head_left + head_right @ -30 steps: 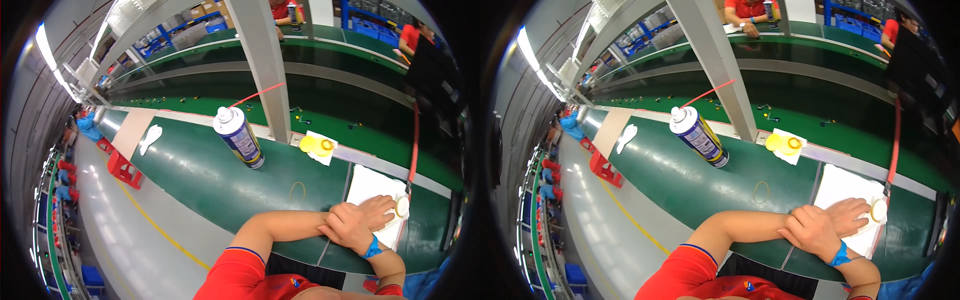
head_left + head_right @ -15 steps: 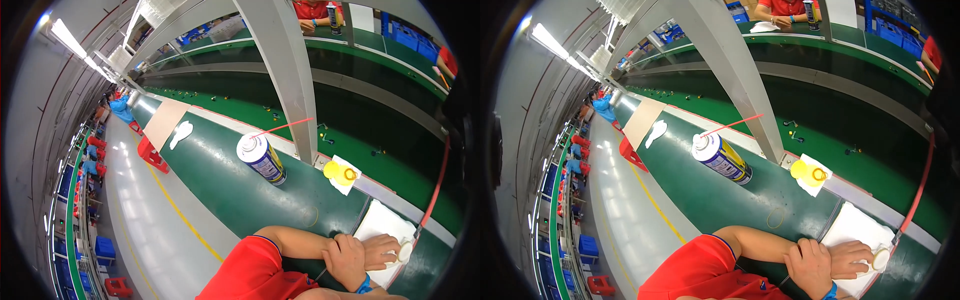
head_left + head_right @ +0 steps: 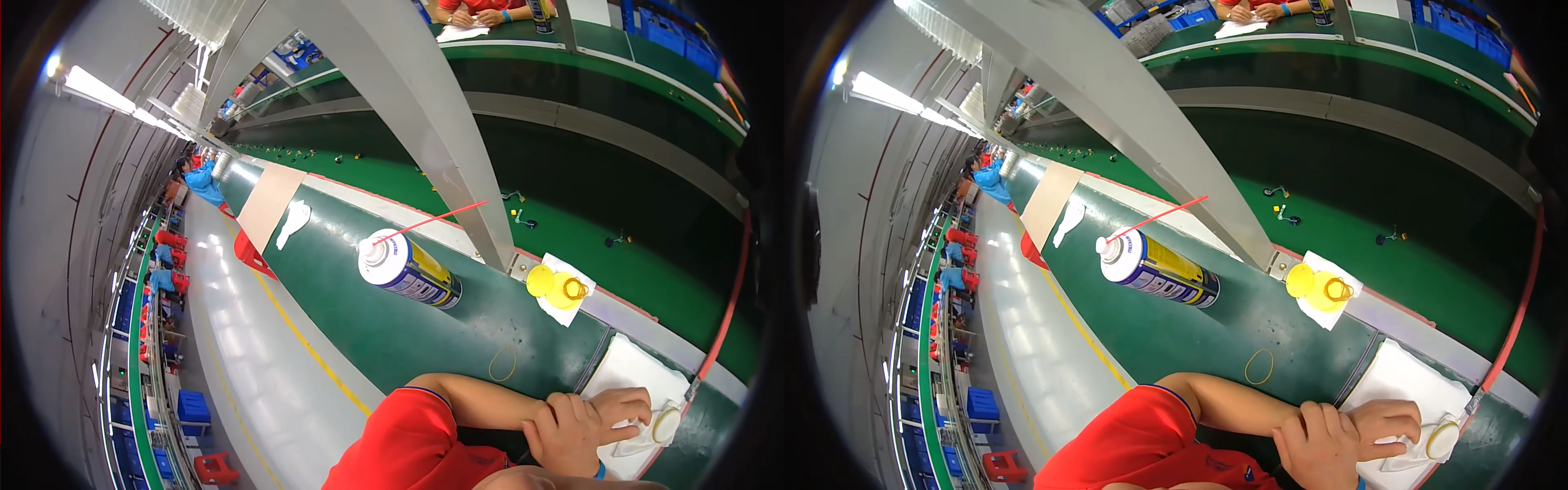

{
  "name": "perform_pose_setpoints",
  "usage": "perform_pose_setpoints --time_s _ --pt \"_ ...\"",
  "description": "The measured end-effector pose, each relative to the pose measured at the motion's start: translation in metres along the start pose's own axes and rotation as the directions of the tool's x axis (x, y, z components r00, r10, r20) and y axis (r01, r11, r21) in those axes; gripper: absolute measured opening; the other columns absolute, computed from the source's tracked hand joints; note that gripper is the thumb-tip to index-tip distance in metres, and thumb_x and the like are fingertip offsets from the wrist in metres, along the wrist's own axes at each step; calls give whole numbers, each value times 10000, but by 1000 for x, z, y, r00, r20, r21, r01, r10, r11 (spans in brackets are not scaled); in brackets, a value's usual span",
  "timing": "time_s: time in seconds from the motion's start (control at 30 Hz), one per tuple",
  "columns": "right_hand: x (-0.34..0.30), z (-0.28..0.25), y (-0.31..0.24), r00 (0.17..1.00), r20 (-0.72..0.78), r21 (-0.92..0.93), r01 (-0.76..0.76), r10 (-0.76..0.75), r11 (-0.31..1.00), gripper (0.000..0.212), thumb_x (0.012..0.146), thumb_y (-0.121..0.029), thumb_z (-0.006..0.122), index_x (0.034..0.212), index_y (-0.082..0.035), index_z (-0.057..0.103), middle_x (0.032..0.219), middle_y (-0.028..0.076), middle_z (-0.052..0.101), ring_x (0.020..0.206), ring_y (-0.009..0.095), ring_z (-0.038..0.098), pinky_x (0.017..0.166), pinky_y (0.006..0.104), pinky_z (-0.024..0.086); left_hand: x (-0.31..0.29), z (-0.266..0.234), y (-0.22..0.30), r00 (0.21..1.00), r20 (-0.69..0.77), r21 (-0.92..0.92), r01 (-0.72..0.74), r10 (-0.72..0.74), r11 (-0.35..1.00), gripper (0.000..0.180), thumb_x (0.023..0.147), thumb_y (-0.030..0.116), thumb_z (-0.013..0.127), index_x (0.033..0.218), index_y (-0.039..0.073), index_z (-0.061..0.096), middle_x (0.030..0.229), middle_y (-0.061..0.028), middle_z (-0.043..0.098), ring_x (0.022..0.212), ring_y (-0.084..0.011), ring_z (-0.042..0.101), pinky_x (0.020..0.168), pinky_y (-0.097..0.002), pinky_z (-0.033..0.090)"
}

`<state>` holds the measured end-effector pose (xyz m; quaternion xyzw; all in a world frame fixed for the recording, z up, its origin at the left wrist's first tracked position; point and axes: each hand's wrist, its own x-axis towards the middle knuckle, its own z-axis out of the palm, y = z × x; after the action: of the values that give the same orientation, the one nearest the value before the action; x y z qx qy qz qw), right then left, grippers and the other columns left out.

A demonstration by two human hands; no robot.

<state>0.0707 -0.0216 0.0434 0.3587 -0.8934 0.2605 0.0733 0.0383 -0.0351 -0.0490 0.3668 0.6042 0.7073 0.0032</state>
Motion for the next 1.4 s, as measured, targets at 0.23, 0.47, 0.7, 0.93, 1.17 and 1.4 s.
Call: perform_pose_setpoints --time_s 0.23,0.47,0.7,0.93,1.17,1.4 --pt "-10 7 8 997 61 -48 -38 41 998 312 713 -322 755 797 -92 561 759 70 492 710 263 528 628 406 409 -12 18 -15 994 44 -52 104 -102 993 274 780 -7 715 987 71 554 851 -50 549 637 -217 531 597 -344 421" --pt "-4 6 9 998 49 -56 -31 34 998 346 693 -350 767 789 -93 556 761 74 490 712 258 525 629 405 394 -4 -12 10 990 71 28 116 -118 993 278 791 27 734 990 78 547 840 -51 548 651 -226 545 595 -354 416" --pt "0 9 11 999 45 -17 -14 15 1000 350 749 -400 746 778 -110 552 768 57 484 719 235 520 649 389 399 -9 -19 5 987 140 30 78 -81 997 251 821 41 729 994 69 550 866 -62 555 677 -241 554 614 -358 428" --pt "-9 9 19 1000 25 -76 12 -10 997 367 757 -419 755 733 -133 527 733 35 473 692 213 512 628 365 393 -3 -15 8 989 96 28 113 -115 993 222 835 11 727 1007 53 593 882 -86 596 664 -247 555 613 -348 442" --pt "-4 7 21 1000 11 -47 3 -2 999 327 805 -384 746 762 -128 546 732 24 457 700 196 497 614 329 383 -3 -22 10 975 144 38 165 -169 986 210 856 42 725 1010 42 583 894 -104 573 739 -279 577 629 -368 437" --pt "-7 14 20 999 -21 -11 24 -24 1000 312 789 -406 747 785 -145 576 765 17 483 716 202 519 625 328 422 -2 -23 8 970 197 62 132 -142 989 191 862 77 727 1005 57 602 892 -89 577 768 -282 592 653 -370 460"
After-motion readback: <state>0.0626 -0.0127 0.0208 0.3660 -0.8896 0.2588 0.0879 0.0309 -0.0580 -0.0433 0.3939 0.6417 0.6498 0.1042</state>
